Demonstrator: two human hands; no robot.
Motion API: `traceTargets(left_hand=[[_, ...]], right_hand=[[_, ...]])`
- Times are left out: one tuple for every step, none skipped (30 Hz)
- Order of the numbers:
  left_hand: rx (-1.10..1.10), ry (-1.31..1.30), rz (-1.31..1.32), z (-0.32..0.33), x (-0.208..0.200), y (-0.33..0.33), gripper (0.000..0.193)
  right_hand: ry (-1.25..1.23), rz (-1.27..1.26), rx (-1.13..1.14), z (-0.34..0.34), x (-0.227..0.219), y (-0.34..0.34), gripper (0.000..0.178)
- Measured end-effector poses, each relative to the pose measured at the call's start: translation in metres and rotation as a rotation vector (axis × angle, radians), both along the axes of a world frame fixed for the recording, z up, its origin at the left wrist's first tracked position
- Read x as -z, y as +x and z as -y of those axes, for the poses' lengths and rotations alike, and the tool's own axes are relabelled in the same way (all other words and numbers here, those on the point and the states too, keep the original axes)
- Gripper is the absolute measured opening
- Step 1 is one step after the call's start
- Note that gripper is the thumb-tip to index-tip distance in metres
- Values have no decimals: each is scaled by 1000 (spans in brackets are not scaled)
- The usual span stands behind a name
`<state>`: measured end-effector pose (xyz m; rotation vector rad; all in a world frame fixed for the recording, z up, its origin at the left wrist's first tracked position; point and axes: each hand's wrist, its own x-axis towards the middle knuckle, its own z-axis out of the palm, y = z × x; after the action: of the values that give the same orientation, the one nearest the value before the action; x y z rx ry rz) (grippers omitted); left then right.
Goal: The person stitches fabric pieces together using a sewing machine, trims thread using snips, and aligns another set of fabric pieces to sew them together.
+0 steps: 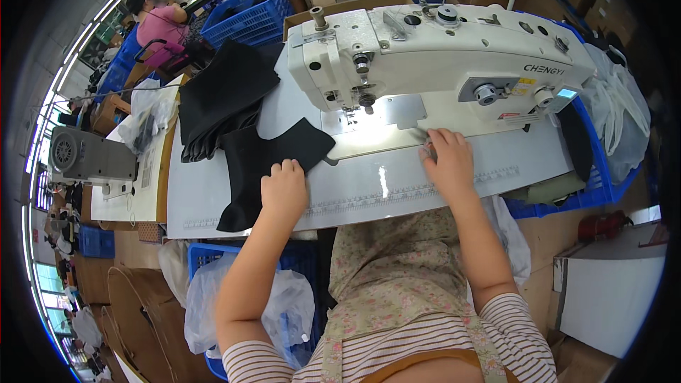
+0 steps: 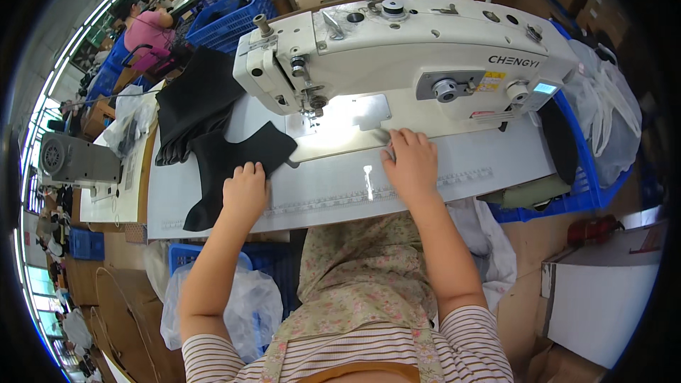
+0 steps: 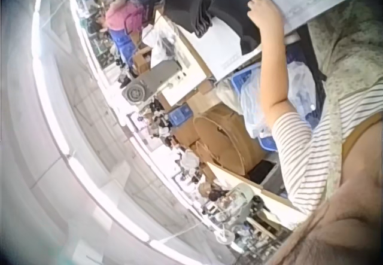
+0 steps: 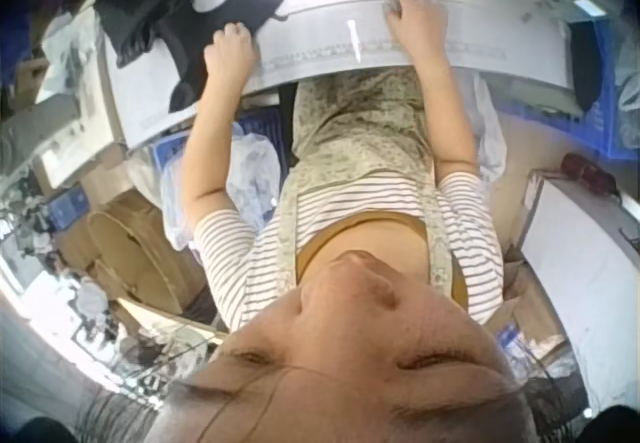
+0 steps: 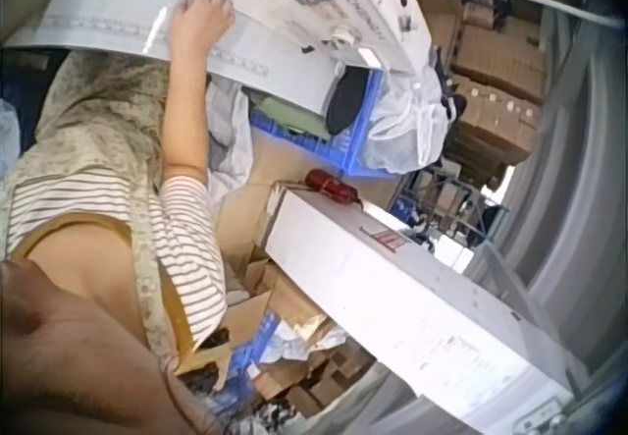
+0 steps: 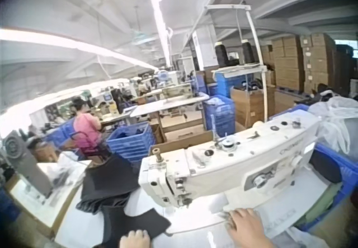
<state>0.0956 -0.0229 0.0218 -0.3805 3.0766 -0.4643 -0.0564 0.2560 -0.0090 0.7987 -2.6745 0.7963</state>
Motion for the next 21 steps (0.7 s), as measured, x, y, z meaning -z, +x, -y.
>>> traceTargets(left_hand=[[14,5,3,-8,-1,-11,40],[-8,17,-70,-18,-8,-19,36],[-30,29,-143,-26,-10,-29,35],[-15,121,-290,-33,-9,-40,33],[-23,259,-293,-37,-12,-50,31],[37,329,-381,-36,-2,-60,29],[97,398,-473,-32,11,-71,27],[100,397,-470,-29,18,-82,27],[23,596,-528,-26,24,-94,24],[-51,799,-580,-26,27,-105,21],[-43,802,-575,-26,31,-112,21],[-86,798,-624,-27,34,-118,18],[-127,795,-670,-27,36,-123,15],[-121,785,-652,-26,37,-127,13],[-115,787,-648,-26,38,-130,13],[-145,818,-609,-26,38,-132,13],[-176,848,-570,-25,38,-134,13],[-174,847,-567,-24,39,-135,13],[-200,863,-550,-27,36,-137,12],[-227,878,-532,-30,34,-138,11],[-219,880,-534,-30,34,-139,11]], right_hand=[[14,-91,34,-6,5,-4,37],[27,-180,62,-9,8,-5,43],[31,-177,71,-11,9,-6,43],[43,-205,62,-12,10,-6,47],[55,-231,52,-12,10,-4,51],[55,-225,57,-12,11,-3,51],[37,-228,37,-10,10,-4,50],[20,-230,18,-10,9,-4,50],[19,-228,22,-9,10,-5,50],[-17,-214,12,-11,12,-6,49],[-54,-200,1,-13,13,-7,48],[-53,-199,8,-14,14,-7,48],[-70,-194,7,-15,14,-7,47],[-87,-189,4,-16,14,-7,46],[-87,-187,11,-15,14,-7,46],[-96,-181,15,-14,13,-7,46],[-104,-175,16,-13,13,-8,45],[-106,-173,18,-11,15,-8,45],[-114,-173,21,-13,14,-9,45],[-123,-173,23,-15,13,-9,44],[-123,-178,29,-17,11,-10,44]])
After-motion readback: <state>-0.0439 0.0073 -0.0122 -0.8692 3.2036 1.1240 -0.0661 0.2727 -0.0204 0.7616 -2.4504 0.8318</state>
